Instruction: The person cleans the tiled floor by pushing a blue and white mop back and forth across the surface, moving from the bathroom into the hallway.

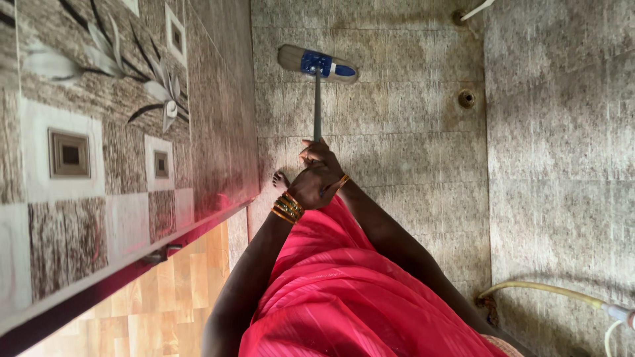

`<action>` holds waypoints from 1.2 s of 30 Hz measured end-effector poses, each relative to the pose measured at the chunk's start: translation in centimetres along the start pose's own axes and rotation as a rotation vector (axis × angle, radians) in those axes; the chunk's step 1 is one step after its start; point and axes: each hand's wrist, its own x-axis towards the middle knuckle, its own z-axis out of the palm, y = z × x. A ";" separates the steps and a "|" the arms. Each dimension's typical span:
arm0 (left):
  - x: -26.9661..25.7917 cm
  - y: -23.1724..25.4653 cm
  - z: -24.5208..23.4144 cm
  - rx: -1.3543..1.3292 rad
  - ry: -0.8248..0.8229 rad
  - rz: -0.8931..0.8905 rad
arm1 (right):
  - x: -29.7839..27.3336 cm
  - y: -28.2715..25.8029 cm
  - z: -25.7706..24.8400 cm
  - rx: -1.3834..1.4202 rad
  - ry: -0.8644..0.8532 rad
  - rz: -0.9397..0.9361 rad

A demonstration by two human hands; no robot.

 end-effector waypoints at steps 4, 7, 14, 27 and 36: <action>-3.1 3.1 0.9 0.048 0.040 -0.070 | -3.5 -0.6 2.5 0.052 0.013 0.009; -5.2 5.8 1.2 0.022 0.032 -0.101 | -5.6 -1.6 4.2 -0.038 0.041 -0.039; -8.0 11.9 3.4 -0.009 0.106 -0.052 | -9.2 -8.8 4.0 -0.183 0.208 -0.222; -8.0 16.4 2.8 0.033 0.207 -0.007 | -8.4 -15.3 0.0 -0.120 -0.164 -0.041; -4.6 10.2 0.6 0.054 0.247 0.011 | -4.5 -9.0 1.1 -0.163 -0.112 -0.009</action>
